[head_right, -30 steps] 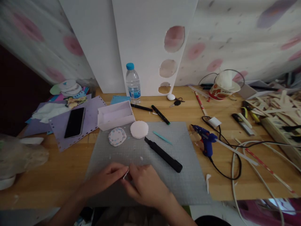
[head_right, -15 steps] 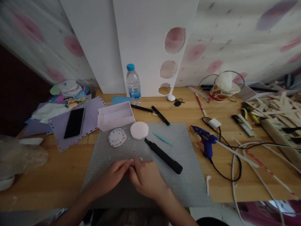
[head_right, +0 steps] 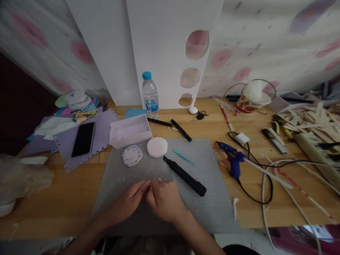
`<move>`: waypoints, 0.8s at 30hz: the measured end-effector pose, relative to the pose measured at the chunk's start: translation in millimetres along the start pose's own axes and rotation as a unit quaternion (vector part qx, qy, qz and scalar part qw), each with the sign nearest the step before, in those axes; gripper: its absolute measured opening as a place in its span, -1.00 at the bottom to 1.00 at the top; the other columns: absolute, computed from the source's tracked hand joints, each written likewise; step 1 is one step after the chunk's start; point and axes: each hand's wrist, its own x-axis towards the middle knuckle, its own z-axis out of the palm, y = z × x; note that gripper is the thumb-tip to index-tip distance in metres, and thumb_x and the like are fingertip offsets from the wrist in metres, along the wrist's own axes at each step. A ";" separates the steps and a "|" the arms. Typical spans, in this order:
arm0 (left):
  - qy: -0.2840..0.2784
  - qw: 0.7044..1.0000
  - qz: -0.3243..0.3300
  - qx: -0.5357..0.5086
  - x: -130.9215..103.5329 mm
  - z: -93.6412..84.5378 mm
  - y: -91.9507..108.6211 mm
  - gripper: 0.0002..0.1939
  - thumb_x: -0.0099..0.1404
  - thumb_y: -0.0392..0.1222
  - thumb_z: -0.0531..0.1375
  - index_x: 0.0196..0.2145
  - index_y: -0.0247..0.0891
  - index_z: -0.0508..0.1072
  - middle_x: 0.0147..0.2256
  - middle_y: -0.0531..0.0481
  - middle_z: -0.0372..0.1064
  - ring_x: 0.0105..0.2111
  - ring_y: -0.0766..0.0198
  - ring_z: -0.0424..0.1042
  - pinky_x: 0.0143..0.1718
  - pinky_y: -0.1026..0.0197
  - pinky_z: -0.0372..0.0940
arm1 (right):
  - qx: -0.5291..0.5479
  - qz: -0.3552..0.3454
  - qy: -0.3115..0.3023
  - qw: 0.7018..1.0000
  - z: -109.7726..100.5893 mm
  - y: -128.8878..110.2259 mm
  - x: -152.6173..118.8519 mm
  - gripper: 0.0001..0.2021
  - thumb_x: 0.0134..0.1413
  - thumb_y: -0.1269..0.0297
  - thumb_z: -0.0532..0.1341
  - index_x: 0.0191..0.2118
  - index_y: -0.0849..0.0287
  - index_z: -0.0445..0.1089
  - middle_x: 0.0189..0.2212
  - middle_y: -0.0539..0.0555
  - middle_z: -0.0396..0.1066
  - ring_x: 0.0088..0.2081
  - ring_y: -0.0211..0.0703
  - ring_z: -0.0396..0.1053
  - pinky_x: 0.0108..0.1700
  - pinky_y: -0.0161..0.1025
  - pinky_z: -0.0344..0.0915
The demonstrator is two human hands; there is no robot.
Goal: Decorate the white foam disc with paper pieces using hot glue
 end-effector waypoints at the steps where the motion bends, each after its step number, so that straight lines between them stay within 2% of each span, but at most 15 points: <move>1: -0.001 1.000 -0.003 0.001 0.1 0.6 -0.9 -0.62 0.42 -0.05 -0.09 -0.31 -0.22 0.46 -0.32 -0.03 0.49 -0.26 0.20 0.42 -0.14 0.18 0.28 | 0.004 0.003 0.004 1.000 0.6 0.0 -0.3 -0.77 0.15 0.37 -0.06 -0.45 0.19 0.27 -0.62 0.04 0.41 -0.61 -0.25 0.28 -0.48 -0.20 -0.19; 4: 0.007 1.000 -0.009 -0.001 0.7 1.1 -1.6 -0.62 0.42 -0.05 -0.09 -0.31 -0.23 0.46 -0.32 -0.04 0.49 -0.24 0.19 0.42 -0.15 0.18 0.28 | 0.023 0.019 0.011 1.000 3.5 -0.8 0.0 -0.76 0.17 0.38 -0.07 -0.44 0.18 0.26 -0.61 0.03 0.41 -0.60 -0.25 0.30 -0.48 -0.23 -0.15; 8: 0.023 1.000 0.020 0.006 1.9 -3.5 1.7 -0.63 0.42 -0.07 -0.08 -0.32 -0.21 0.47 -0.32 -0.04 0.49 -0.24 0.20 0.43 -0.15 0.19 0.27 | 0.037 0.030 0.005 0.999 8.3 -5.0 2.1 -0.82 0.18 0.37 -0.03 -0.38 0.18 0.27 -0.53 0.03 0.45 -0.52 -0.23 0.36 -0.46 -0.28 -0.05; 11: 0.018 0.996 0.040 0.083 3.7 -10.1 2.9 -0.63 0.42 -0.06 -0.06 -0.38 -0.23 0.43 -0.37 -0.03 0.46 -0.31 0.21 0.41 -0.23 0.20 0.27 | 0.046 0.002 -0.020 0.999 9.1 -6.7 -0.4 -0.90 0.16 0.37 0.04 -0.33 0.16 0.28 -0.45 0.02 0.46 -0.44 -0.21 0.39 -0.42 -0.30 0.04; 13: 0.029 0.987 0.056 0.150 5.7 -15.3 1.2 -0.67 0.43 -0.08 -0.05 -0.33 -0.25 0.42 -0.35 -0.03 0.44 -0.30 0.21 0.41 -0.23 0.19 0.27 | 0.048 -0.007 -0.013 0.999 6.5 -3.4 -6.0 -0.90 0.18 0.37 0.05 -0.34 0.15 0.28 -0.44 0.01 0.43 -0.42 -0.21 0.38 -0.39 -0.30 0.09; 15: 0.039 0.976 0.082 0.197 8.2 -20.4 -3.0 -0.72 0.44 -0.14 -0.06 -0.18 -0.26 0.41 -0.23 -0.09 0.43 -0.21 0.19 0.41 -0.15 0.15 0.28 | 0.040 0.015 0.040 0.998 1.4 5.3 -14.1 -0.86 0.21 0.37 0.02 -0.36 0.15 0.26 -0.44 0.03 0.37 -0.39 -0.18 0.35 -0.35 -0.29 0.15; 17: 0.047 0.966 0.111 0.227 10.8 -24.4 -9.8 -0.71 0.44 -0.18 -0.05 -0.03 -0.25 0.38 -0.10 -0.13 0.41 -0.10 0.16 0.41 -0.06 0.11 0.29 | 0.018 0.054 0.119 0.991 -4.1 19.2 -23.3 -0.88 0.23 0.35 0.02 -0.33 0.16 0.26 -0.38 0.09 0.35 -0.31 -0.12 0.34 -0.26 -0.23 0.22; 19: 0.064 0.952 0.147 0.261 13.6 -26.5 -18.3 -0.69 0.44 -0.21 -0.04 0.05 -0.23 0.35 -0.07 -0.14 0.42 -0.05 0.14 0.40 -0.01 0.08 0.30 | -0.025 0.084 0.181 0.980 -7.5 36.1 -31.9 -0.89 0.22 0.26 0.08 -0.23 0.18 0.27 -0.25 0.17 0.33 -0.18 -0.03 0.32 -0.14 -0.12 0.25; 20: 0.074 0.942 0.168 0.280 15.1 -26.8 -22.6 -0.68 0.43 -0.24 -0.04 0.07 -0.23 0.34 -0.09 -0.13 0.43 -0.05 0.14 0.41 0.00 0.06 0.31 | -0.050 0.094 0.203 0.973 -7.7 44.7 -35.6 -0.81 0.20 0.19 0.12 -0.17 0.19 0.27 -0.19 0.21 0.32 -0.14 0.03 0.30 -0.10 -0.06 0.26; 22: 0.091 0.920 0.209 0.318 18.3 -26.0 -29.4 -0.67 0.42 -0.31 -0.04 0.07 -0.22 0.34 -0.15 -0.10 0.46 -0.10 0.15 0.44 -0.04 0.05 0.34 | -0.094 0.105 0.224 0.964 -5.1 60.3 -41.3 -0.64 0.14 0.06 0.18 -0.07 0.22 0.26 -0.13 0.25 0.29 -0.10 0.10 0.27 -0.07 0.02 0.27; 24: 0.096 0.904 0.230 0.347 21.4 -24.7 -32.3 -0.69 0.41 -0.36 -0.04 -0.01 -0.22 0.39 -0.21 -0.07 0.47 -0.16 0.16 0.46 -0.11 0.06 0.38 | -0.123 0.117 0.217 0.961 -0.3 72.1 -44.7 -0.59 0.15 0.03 0.16 -0.02 0.25 0.25 -0.12 0.27 0.29 -0.10 0.13 0.26 -0.07 0.06 0.28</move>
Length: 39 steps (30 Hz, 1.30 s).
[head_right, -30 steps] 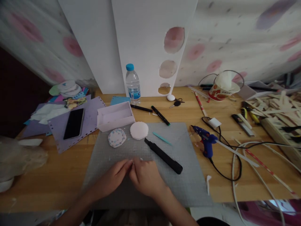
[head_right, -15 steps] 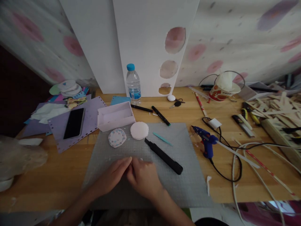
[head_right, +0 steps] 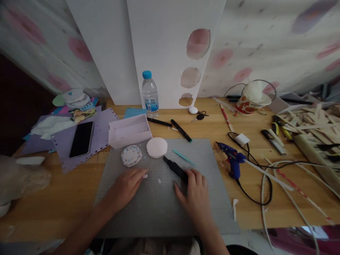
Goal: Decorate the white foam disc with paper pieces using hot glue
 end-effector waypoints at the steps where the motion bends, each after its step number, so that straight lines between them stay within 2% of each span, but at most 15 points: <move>1: 0.000 1.000 0.003 0.011 1.2 0.9 -0.2 -0.71 0.40 -0.36 -0.02 -0.05 -0.22 0.42 -0.22 -0.07 0.47 -0.18 0.16 0.46 -0.14 0.07 0.38 | -0.009 0.004 -0.009 1.000 2.9 3.8 -1.2 -0.61 0.18 0.06 0.13 -0.02 0.25 0.26 -0.13 0.27 0.30 -0.11 0.13 0.26 -0.08 0.07 0.28; 3: 0.004 1.000 -0.001 0.025 3.4 1.1 -0.1 -0.77 0.39 -0.33 0.02 -0.12 -0.23 0.44 -0.22 -0.08 0.44 -0.20 0.15 0.45 -0.15 0.07 0.39 | -0.014 0.013 -0.029 0.999 6.5 8.4 -2.9 -0.68 0.24 0.12 0.06 -0.02 0.24 0.27 -0.16 0.26 0.33 -0.14 0.11 0.28 -0.10 0.07 0.29; 7: 0.040 0.999 -0.024 -0.001 2.3 1.2 -2.6 -0.76 0.36 -0.26 0.11 -0.02 -0.22 0.37 -0.13 -0.10 0.40 -0.12 0.14 0.43 -0.08 0.07 0.39 | 0.063 0.033 -0.037 0.997 3.9 8.4 -7.0 -0.72 0.29 0.18 -0.01 -0.03 0.23 0.25 -0.21 0.22 0.36 -0.17 0.05 0.34 -0.13 -0.01 0.32; 13: 0.076 0.993 -0.036 -0.079 -1.0 5.8 -4.9 -0.83 0.36 -0.30 0.10 -0.10 -0.21 0.37 -0.18 -0.07 0.41 -0.15 0.20 0.43 -0.08 0.10 0.37 | 0.188 0.097 -0.108 0.972 -10.8 -8.9 -16.5 -0.77 0.33 0.19 -0.08 -0.08 0.15 0.24 -0.32 0.10 0.41 -0.31 -0.11 0.42 -0.28 -0.22 0.35; 18: 0.101 0.991 -0.024 -0.090 4.5 10.9 -1.4 -0.89 0.36 -0.31 0.10 -0.19 -0.24 0.39 -0.24 -0.06 0.42 -0.19 0.22 0.43 -0.11 0.13 0.37 | 0.238 0.104 -0.145 0.955 -18.6 -27.6 -19.0 -0.74 0.30 0.16 -0.03 -0.01 0.13 0.23 -0.18 0.14 0.45 -0.18 -0.11 0.46 -0.19 -0.25 0.38; 23: 0.145 0.987 -0.026 -0.063 3.6 16.6 -3.0 -0.88 0.35 -0.31 0.13 -0.15 -0.24 0.39 -0.26 -0.03 0.46 -0.22 0.22 0.45 -0.15 0.15 0.37 | 0.272 0.138 -0.209 0.929 -18.6 -42.0 -28.2 -0.65 0.32 0.12 -0.08 0.07 0.19 0.20 -0.31 0.14 0.52 -0.32 -0.10 0.51 -0.35 -0.29 0.40; 28: 0.145 0.987 -0.041 -0.058 -3.9 18.4 -2.0 -0.92 0.36 -0.30 0.13 -0.24 -0.23 0.42 -0.29 -0.01 0.47 -0.27 0.23 0.46 -0.21 0.17 0.36 | 0.287 0.118 -0.253 0.917 -8.7 -50.7 -41.3 -0.64 0.33 0.13 -0.10 0.07 0.19 0.21 -0.24 0.20 0.54 -0.23 -0.04 0.54 -0.29 -0.26 0.41; 32: 0.144 0.988 -0.042 -0.040 -9.3 20.7 0.0 -0.89 0.37 -0.30 0.11 -0.23 -0.22 0.45 -0.29 -0.01 0.49 -0.27 0.22 0.47 -0.20 0.16 0.35 | 0.266 0.107 -0.260 0.922 -1.3 -53.9 -50.0 -0.66 0.33 0.08 -0.09 -0.02 0.16 0.26 -0.34 0.14 0.56 -0.32 0.00 0.56 -0.38 -0.25 0.41; 35: 0.151 0.987 -0.038 -0.030 -11.6 23.2 0.3 -0.88 0.36 -0.30 0.12 -0.24 -0.21 0.46 -0.33 0.02 0.50 -0.31 0.24 0.47 -0.23 0.18 0.35 | 0.240 0.114 -0.228 0.937 0.4 -56.2 -52.9 -0.65 0.32 0.03 -0.09 -0.07 0.14 0.29 -0.43 0.10 0.55 -0.42 0.00 0.55 -0.46 -0.25 0.38; 39: 0.168 0.985 -0.043 -0.023 -12.9 25.9 0.5 -0.86 0.36 -0.28 0.12 -0.26 -0.21 0.49 -0.35 0.02 0.51 -0.33 0.25 0.49 -0.26 0.20 0.35 | 0.219 0.100 -0.207 0.948 -1.4 -56.9 -53.1 -0.64 0.33 0.02 -0.09 -0.08 0.14 0.29 -0.46 0.09 0.55 -0.44 -0.01 0.56 -0.48 -0.26 0.39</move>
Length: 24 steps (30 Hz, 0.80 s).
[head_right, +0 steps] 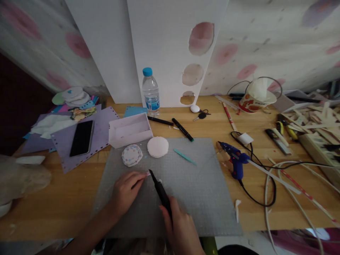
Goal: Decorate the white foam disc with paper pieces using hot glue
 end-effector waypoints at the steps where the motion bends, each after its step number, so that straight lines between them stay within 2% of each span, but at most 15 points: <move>1: 0.004 1.000 0.000 0.000 -0.2 0.3 0.5 -0.86 0.37 -0.28 0.11 -0.27 -0.21 0.49 -0.35 0.02 0.52 -0.34 0.26 0.49 -0.27 0.20 0.36 | -0.004 -0.007 -0.002 1.000 -0.4 0.1 -0.4 -0.64 0.33 0.03 -0.09 -0.08 0.15 0.29 -0.46 0.09 0.55 -0.45 -0.01 0.55 -0.49 -0.26 0.39; 5: 0.019 1.000 -0.001 -0.001 0.0 1.6 4.5 -0.84 0.36 -0.29 0.11 -0.29 -0.22 0.50 -0.38 0.01 0.52 -0.36 0.27 0.49 -0.29 0.22 0.38 | -0.014 -0.021 -0.013 1.000 -0.5 0.8 -2.6 -0.69 0.34 0.07 -0.07 -0.07 0.14 0.28 -0.45 0.06 0.56 -0.45 -0.04 0.56 -0.52 -0.29 0.37; 10: 0.042 0.999 -0.021 -0.021 0.2 5.7 8.4 -0.84 0.36 -0.31 0.10 -0.27 -0.23 0.49 -0.35 -0.01 0.52 -0.33 0.27 0.51 -0.26 0.22 0.41 | -0.031 -0.007 -0.025 0.999 1.0 -0.1 -1.1 -0.71 0.35 0.10 -0.07 -0.06 0.13 0.27 -0.43 0.05 0.57 -0.43 -0.03 0.57 -0.50 -0.29 0.37; 17: 0.052 0.998 -0.027 -0.021 1.6 7.3 10.1 -0.83 0.35 -0.34 0.09 -0.25 -0.23 0.49 -0.32 -0.02 0.53 -0.31 0.26 0.52 -0.24 0.22 0.43 | -0.079 -0.016 -0.006 0.997 2.9 -2.1 1.5 -0.69 0.34 0.09 -0.07 -0.08 0.15 0.30 -0.46 0.07 0.56 -0.49 -0.02 0.55 -0.57 -0.28 0.32; 24: 0.056 0.998 -0.030 -0.014 -0.5 9.0 15.1 -0.82 0.33 -0.39 0.07 -0.26 -0.25 0.46 -0.35 -0.02 0.50 -0.32 0.26 0.49 -0.25 0.22 0.40 | -0.075 -0.026 0.002 0.997 5.6 -9.5 12.0 -0.64 0.34 0.09 -0.08 -0.04 0.19 0.32 -0.40 0.14 0.57 -0.42 0.03 0.57 -0.48 -0.25 0.40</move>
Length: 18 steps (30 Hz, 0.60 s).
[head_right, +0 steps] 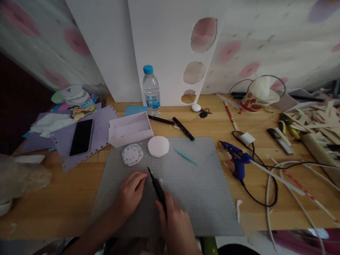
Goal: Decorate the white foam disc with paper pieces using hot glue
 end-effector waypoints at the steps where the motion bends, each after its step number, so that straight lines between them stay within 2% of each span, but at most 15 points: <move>1: 0.001 1.000 -0.001 -0.003 -0.5 0.4 0.2 -0.81 0.33 -0.40 0.07 -0.26 -0.25 0.46 -0.35 -0.02 0.49 -0.32 0.26 0.49 -0.25 0.23 0.40 | -0.003 0.000 0.000 1.000 0.0 -1.1 0.8 -0.63 0.34 0.09 -0.09 -0.04 0.20 0.32 -0.40 0.15 0.57 -0.42 0.03 0.57 -0.48 -0.24 0.40; 9: 0.004 0.999 -0.042 -0.003 2.3 1.7 -0.9 -0.83 0.32 -0.36 0.08 -0.29 -0.23 0.47 -0.37 -0.01 0.50 -0.34 0.25 0.50 -0.27 0.21 0.41 | -0.033 0.009 0.007 0.999 -0.4 -6.3 -9.5 -0.61 0.34 0.07 -0.11 -0.04 0.18 0.33 -0.39 0.14 0.58 -0.45 0.03 0.56 -0.53 -0.24 0.40; 14: 0.019 0.999 -0.045 0.000 5.2 2.6 -3.0 -0.83 0.32 -0.36 0.08 -0.32 -0.23 0.47 -0.40 -0.01 0.49 -0.38 0.26 0.49 -0.33 0.24 0.40 | -0.036 0.005 0.034 0.999 5.3 -12.7 -0.2 -0.54 0.35 0.04 -0.17 -0.06 0.20 0.36 -0.45 0.15 0.57 -0.47 0.01 0.56 -0.54 -0.25 0.38; 18: 0.017 0.998 -0.058 0.003 6.6 4.6 -4.5 -0.83 0.31 -0.37 0.09 -0.34 -0.23 0.47 -0.41 0.00 0.48 -0.38 0.25 0.48 -0.34 0.23 0.38 | -0.046 0.011 0.023 0.999 4.4 -9.3 -1.7 -0.55 0.35 0.04 -0.16 -0.07 0.19 0.36 -0.41 0.15 0.57 -0.46 0.01 0.56 -0.54 -0.25 0.38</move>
